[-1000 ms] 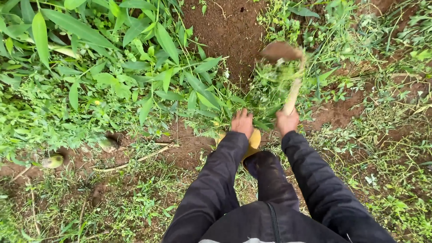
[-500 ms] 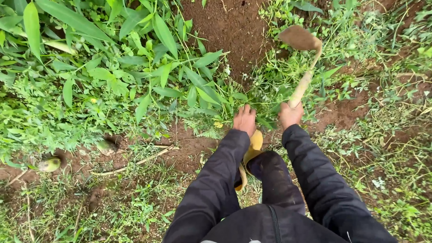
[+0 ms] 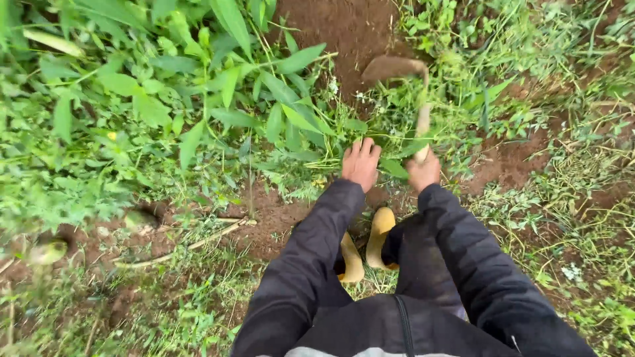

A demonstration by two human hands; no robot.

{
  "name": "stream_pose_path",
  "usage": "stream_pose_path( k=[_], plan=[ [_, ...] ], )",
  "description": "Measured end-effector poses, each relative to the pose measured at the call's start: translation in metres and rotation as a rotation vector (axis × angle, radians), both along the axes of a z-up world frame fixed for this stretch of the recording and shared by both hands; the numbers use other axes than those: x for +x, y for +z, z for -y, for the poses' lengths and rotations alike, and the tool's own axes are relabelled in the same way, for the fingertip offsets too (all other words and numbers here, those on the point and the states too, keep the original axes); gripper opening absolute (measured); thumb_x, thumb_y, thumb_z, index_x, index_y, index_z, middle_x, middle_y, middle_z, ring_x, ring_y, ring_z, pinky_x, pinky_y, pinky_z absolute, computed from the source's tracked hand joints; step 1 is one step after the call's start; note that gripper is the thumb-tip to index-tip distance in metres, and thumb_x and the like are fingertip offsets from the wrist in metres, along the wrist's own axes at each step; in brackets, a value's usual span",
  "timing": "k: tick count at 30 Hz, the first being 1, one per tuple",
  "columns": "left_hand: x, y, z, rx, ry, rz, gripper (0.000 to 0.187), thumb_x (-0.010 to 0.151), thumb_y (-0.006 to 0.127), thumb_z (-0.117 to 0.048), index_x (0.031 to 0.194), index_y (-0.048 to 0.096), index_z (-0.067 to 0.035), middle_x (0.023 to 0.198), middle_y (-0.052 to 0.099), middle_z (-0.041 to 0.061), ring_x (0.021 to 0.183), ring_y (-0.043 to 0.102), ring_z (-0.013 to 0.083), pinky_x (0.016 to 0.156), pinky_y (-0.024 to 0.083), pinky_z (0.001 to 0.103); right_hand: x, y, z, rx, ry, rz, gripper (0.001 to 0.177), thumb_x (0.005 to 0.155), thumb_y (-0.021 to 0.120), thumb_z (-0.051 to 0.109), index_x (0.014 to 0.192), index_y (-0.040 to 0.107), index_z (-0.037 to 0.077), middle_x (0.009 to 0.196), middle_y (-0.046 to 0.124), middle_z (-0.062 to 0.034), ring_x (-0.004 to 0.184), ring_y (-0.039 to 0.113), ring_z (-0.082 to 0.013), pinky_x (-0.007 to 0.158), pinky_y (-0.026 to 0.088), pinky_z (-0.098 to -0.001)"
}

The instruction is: The person uses a hand hoe to loosen soil and remove weeds from a garden patch. They repeatedly strike the ground with the hoe and pull up the uprooted weeds by hand, clearing the area around the base of nearby plants.

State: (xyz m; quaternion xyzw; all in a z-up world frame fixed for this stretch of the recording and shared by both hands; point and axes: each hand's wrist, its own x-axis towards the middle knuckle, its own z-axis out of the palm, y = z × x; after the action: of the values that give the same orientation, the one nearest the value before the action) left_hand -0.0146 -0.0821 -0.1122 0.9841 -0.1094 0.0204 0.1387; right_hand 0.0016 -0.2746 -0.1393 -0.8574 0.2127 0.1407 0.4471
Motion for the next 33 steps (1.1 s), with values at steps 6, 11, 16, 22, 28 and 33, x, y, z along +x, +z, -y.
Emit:
stream_pose_path(
  k=[6, 11, 16, 22, 28, 33],
  plan=[
    [0.015, -0.025, 0.006, -0.038, -0.098, 0.218, 0.102, 0.065, 0.081, 0.002, 0.155, 0.035, -0.015, 0.144, 0.039, 0.015, 0.109, 0.059, 0.0330, 0.089, 0.051, 0.043, -0.034, -0.024, 0.008, -0.023, 0.155, 0.143, 0.035, 0.088, 0.073, 0.011, 0.120, 0.063, 0.000, 0.109, 0.068, -0.0285, 0.110, 0.064, -0.0477, 0.092, 0.050, -0.0608],
    [0.050, -0.022, 0.011, -0.006, -0.102, 0.185, 0.118, 0.079, 0.077, 0.007, 0.166, 0.002, -0.020, 0.165, 0.025, 0.016, 0.125, 0.057, 0.0362, 0.097, 0.049, 0.047, -0.036, -0.055, 0.004, 0.367, 0.101, 0.053, 0.034, 0.090, 0.068, 0.001, 0.120, 0.052, -0.001, 0.076, 0.060, -0.0165, 0.054, 0.060, -0.0219, 0.046, 0.054, -0.0346],
    [0.066, -0.077, 0.010, 0.126, -0.049, 0.109, 0.109, 0.083, 0.079, -0.005, 0.164, 0.008, -0.014, 0.134, 0.061, 0.008, 0.109, 0.057, 0.0264, 0.089, 0.040, 0.039, -0.042, -0.071, -0.008, 0.502, 0.013, 0.161, 0.034, 0.091, 0.071, 0.006, 0.117, 0.051, 0.003, 0.053, 0.057, -0.0151, 0.037, 0.057, -0.0244, 0.032, 0.048, -0.0370],
    [0.052, -0.091, -0.006, 0.140, -0.125, 0.332, 0.049, 0.072, 0.080, -0.021, 0.115, 0.060, -0.011, 0.107, 0.048, 0.008, 0.089, 0.043, 0.0237, 0.074, 0.033, 0.039, -0.018, -0.040, -0.010, 0.586, 0.004, 0.545, 0.033, 0.093, 0.063, 0.002, 0.120, 0.045, 0.006, 0.053, 0.054, -0.0070, 0.040, 0.057, -0.0177, 0.037, 0.046, -0.0261],
    [0.035, -0.061, -0.026, 0.109, -0.081, 0.331, 0.053, 0.067, 0.091, -0.022, 0.113, 0.066, -0.015, 0.105, 0.050, 0.006, 0.091, 0.043, 0.0209, 0.075, 0.035, 0.039, -0.030, -0.048, -0.020, 0.487, 0.136, 0.484, 0.037, 0.086, 0.055, -0.004, 0.123, 0.051, 0.003, 0.072, 0.058, -0.0102, 0.046, 0.057, -0.0154, 0.039, 0.052, -0.0268],
    [-0.003, -0.052, -0.039, 0.150, -0.107, 0.163, 0.048, 0.067, 0.090, -0.025, 0.109, 0.068, -0.017, 0.101, 0.051, 0.002, 0.090, 0.040, 0.0180, 0.080, 0.035, 0.038, -0.027, -0.086, -0.005, 0.344, 0.091, 0.604, 0.062, 0.088, 0.057, -0.011, 0.147, 0.039, -0.007, 0.106, 0.060, -0.0244, 0.082, 0.066, -0.0292, 0.080, 0.059, -0.0480]
  ],
)
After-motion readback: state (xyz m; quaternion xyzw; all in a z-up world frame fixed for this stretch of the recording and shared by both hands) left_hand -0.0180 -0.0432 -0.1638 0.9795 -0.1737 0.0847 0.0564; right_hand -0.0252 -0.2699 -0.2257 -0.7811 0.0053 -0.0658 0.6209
